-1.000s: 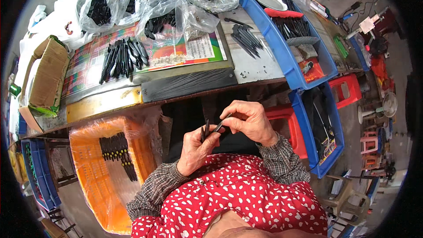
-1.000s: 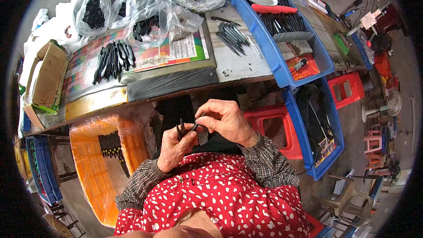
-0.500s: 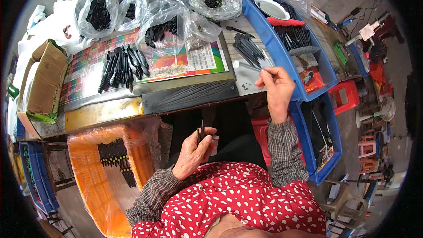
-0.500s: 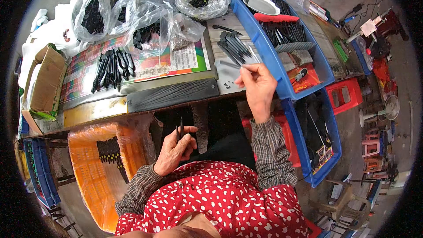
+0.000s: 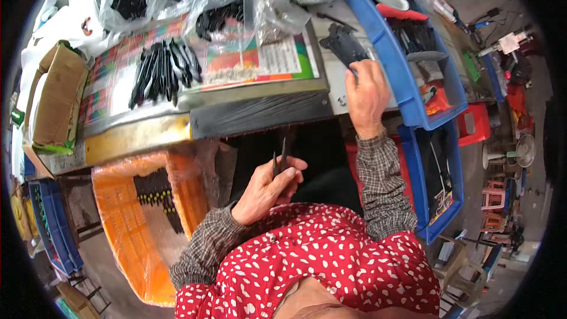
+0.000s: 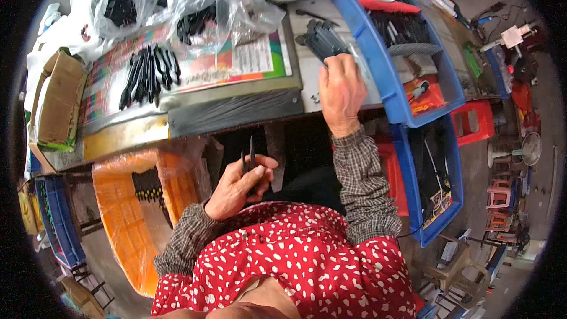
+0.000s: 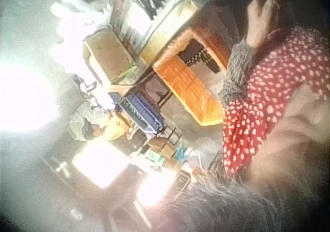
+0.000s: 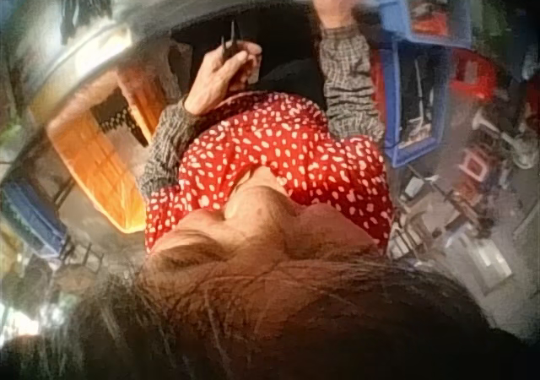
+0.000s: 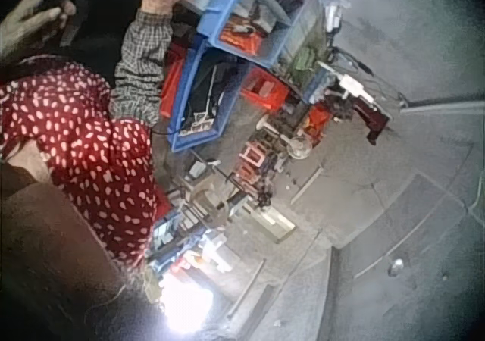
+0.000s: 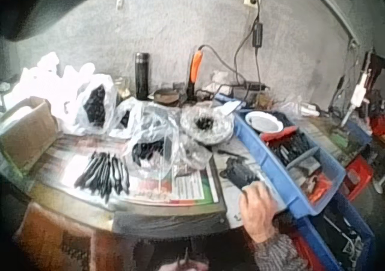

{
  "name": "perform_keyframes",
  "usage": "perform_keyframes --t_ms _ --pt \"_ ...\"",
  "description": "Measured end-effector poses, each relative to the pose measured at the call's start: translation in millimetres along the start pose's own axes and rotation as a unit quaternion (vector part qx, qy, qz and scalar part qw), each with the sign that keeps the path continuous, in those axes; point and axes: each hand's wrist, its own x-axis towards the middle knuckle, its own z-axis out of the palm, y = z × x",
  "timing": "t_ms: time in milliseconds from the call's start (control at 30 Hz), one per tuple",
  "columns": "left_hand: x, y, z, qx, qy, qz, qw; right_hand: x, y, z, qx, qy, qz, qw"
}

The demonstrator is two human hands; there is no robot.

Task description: The person assembles small black plastic components by hand, inserting metal strips into them and placing the completed assemblies into sorting bins.

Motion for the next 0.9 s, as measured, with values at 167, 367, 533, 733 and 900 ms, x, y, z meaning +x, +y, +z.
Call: perform_keyframes --t_ms 167,367,533,733,900 --pt "0 0 -3 -0.031 -0.029 -0.003 0.999 -23 -55 -47 0.341 -0.185 0.057 0.920" --pt "-2 3 3 0.009 -0.078 -0.011 0.997 -50 -70 -64 0.635 -0.359 0.258 0.634" --pt "-13 6 11 0.048 -0.093 0.006 0.995 -60 -67 -72 0.689 -0.361 0.267 0.569" --pt "-21 -2 6 0.055 -0.061 0.049 0.995 -61 -67 -83 0.689 -0.324 0.279 0.585" --pt "-24 0 12 0.065 -0.055 0.056 0.995 -62 -68 -89 0.656 -0.333 0.269 0.621"
